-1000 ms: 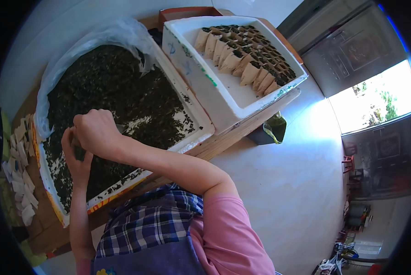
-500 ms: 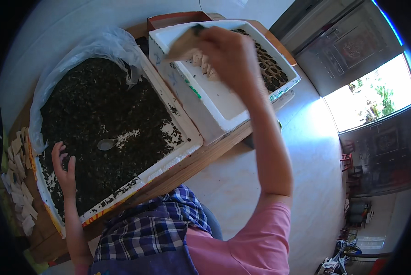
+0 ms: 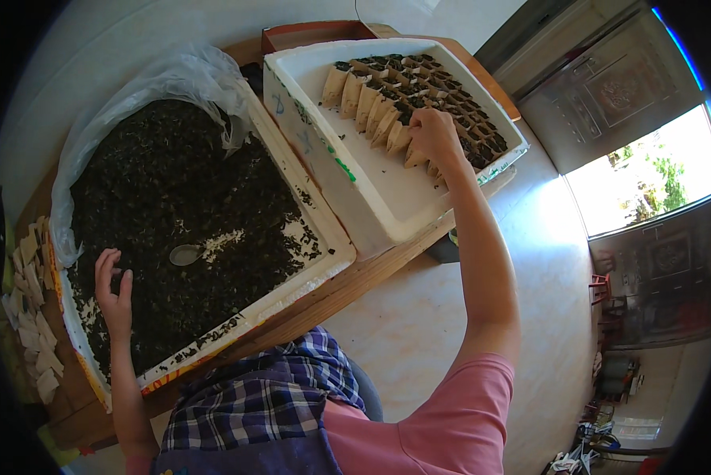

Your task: Filling small paper packets with loose-leaf tea using a spoon and placing them in a box.

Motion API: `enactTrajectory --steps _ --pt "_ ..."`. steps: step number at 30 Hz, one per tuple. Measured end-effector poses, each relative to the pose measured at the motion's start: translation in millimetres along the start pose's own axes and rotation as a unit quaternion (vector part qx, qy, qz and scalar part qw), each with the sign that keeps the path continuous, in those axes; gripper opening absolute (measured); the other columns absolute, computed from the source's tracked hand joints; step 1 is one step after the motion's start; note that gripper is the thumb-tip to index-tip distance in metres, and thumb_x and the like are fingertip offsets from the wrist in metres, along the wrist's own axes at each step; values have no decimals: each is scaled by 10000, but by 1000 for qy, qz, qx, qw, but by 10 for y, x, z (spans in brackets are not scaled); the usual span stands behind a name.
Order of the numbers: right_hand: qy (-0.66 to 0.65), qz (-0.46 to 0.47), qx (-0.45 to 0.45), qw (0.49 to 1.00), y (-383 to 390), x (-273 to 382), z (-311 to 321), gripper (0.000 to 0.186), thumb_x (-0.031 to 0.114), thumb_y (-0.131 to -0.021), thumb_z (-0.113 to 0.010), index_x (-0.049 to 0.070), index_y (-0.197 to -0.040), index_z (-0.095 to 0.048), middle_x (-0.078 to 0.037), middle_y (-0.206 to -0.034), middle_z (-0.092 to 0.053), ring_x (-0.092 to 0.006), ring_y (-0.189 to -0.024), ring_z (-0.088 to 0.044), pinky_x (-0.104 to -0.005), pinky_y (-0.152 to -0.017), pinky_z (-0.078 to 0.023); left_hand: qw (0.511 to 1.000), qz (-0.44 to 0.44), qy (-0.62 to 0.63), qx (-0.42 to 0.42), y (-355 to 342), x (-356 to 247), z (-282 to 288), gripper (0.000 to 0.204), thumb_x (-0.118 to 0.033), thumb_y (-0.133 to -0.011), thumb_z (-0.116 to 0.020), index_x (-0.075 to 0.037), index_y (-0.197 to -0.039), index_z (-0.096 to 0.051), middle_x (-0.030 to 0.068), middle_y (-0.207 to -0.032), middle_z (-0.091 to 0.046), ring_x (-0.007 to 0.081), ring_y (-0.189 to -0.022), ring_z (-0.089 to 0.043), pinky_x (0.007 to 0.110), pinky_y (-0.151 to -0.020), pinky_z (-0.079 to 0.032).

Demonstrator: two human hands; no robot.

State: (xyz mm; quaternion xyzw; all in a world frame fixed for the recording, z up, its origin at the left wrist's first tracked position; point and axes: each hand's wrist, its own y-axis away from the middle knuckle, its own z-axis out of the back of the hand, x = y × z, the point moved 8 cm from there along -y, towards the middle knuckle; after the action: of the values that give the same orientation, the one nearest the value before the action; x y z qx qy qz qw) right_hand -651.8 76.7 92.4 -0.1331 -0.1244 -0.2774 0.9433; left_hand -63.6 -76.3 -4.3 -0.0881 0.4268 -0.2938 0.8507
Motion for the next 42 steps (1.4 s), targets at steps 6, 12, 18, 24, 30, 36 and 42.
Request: enactTrajectory --steps 6,12,18,24,30,36,42 --pt "61 -16 -1 998 -85 -70 -112 113 57 -754 -591 38 -792 -695 -190 -781 -671 -369 -776 -657 -423 -720 -535 1000 -4 -6 5 -16 -2 10 314 -68 -911 -590 -32 -1222 -567 79 -1307 -535 211 -1152 -544 324 -915 -443" --pt "171 21 -15 985 -95 -44 -106 126 96 -730 -652 19 -821 -694 -162 -802 -685 -324 -796 -658 -404 -729 -523 1000 -1 -6 3 -13 19 45 306 -52 -906 -591 -27 -1210 -574 83 -1300 -541 208 -1142 -548 321 -908 -449" --pt "150 -2 -13 989 -56 -63 -94 150 118 -736 -641 32 -849 -689 -166 -832 -682 -316 -799 -659 -402 -728 -520 1000 -1 -7 1 -16 22 57 306 -37 -900 -593 -23 -1206 -579 86 -1292 -548 206 -1131 -554 316 -901 -454" --pt "125 -15 -6 992 24 -85 -50 211 153 -740 -655 46 -919 -689 -161 -844 -683 -290 -790 -660 -379 -706 -509 1000 -5 -9 3 -19 -23 50 304 -36 -901 -592 -23 -1205 -583 86 -1288 -554 204 -1117 -563 313 -890 -461" --pt "104 -7 -49 993 132 -21 85 230 178 -755 -651 53 -946 -687 -129 -824 -685 -265 -754 -648 -374 -695 -501 1000 -3 0 2 -7 -23 35 316 -26 -892 -600 -25 -1207 -587 92 -1292 -557 202 -1104 -573 310 -879 -468" --pt "56 98 -171 979 314 588 281 135 149 -879 -662 71 -984 -695 -96 -758 -669 -147 -666 -618 -281 -622 -487 1000 -1 -18 -7 8 -24 137 323 -10 -850 -634 -18 -1172 -610 100 -1269 -572 216 -1079 -595 312 -866 -480" --pt "-85 246 -86 962 1190 1984 -119 108 36 -895 -651 36 -998 -685 -88 -861 -693 -171 -737 -647 -306 -670 -514 999 -7 43 -28 -102 -37 71 310 -23 -798 -688 -33 -1100 -619 113 -1155 -585 280 -1086 -594 345 -868 -486"
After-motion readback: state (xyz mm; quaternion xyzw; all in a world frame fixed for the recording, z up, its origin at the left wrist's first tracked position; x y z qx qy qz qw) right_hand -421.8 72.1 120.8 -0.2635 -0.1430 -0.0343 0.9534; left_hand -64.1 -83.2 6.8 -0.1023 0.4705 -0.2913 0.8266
